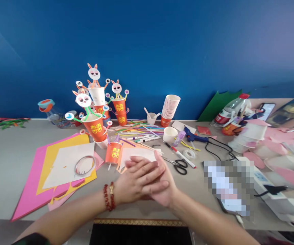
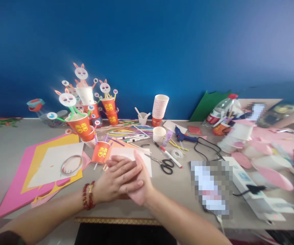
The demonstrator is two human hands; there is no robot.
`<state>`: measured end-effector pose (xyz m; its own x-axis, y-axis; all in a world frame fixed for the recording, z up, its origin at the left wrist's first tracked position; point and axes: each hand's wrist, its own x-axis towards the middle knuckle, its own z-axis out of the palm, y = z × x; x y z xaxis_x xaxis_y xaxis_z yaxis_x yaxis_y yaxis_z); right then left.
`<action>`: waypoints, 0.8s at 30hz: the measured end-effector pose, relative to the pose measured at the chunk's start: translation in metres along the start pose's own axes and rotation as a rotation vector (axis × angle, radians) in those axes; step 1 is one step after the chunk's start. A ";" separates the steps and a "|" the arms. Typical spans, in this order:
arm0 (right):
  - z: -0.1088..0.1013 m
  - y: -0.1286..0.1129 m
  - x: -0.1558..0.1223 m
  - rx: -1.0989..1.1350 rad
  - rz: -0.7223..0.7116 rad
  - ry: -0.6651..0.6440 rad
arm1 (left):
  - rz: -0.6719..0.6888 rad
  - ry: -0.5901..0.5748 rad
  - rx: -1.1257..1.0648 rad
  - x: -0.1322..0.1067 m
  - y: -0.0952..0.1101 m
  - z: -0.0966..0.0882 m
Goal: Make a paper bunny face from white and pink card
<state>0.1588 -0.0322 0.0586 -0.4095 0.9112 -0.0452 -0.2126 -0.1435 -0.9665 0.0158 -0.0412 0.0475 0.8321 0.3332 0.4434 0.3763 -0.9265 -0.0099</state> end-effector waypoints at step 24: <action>-0.105 0.025 -0.033 -1.515 -0.400 -0.170 | -0.685 0.153 0.367 -0.092 -0.042 -0.007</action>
<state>0.2605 -0.0257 0.0091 -0.6596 0.7267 0.1917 0.6806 0.6858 -0.2580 -0.0789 -0.0340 0.0131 0.3109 0.7562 0.5758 0.9171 -0.3978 0.0272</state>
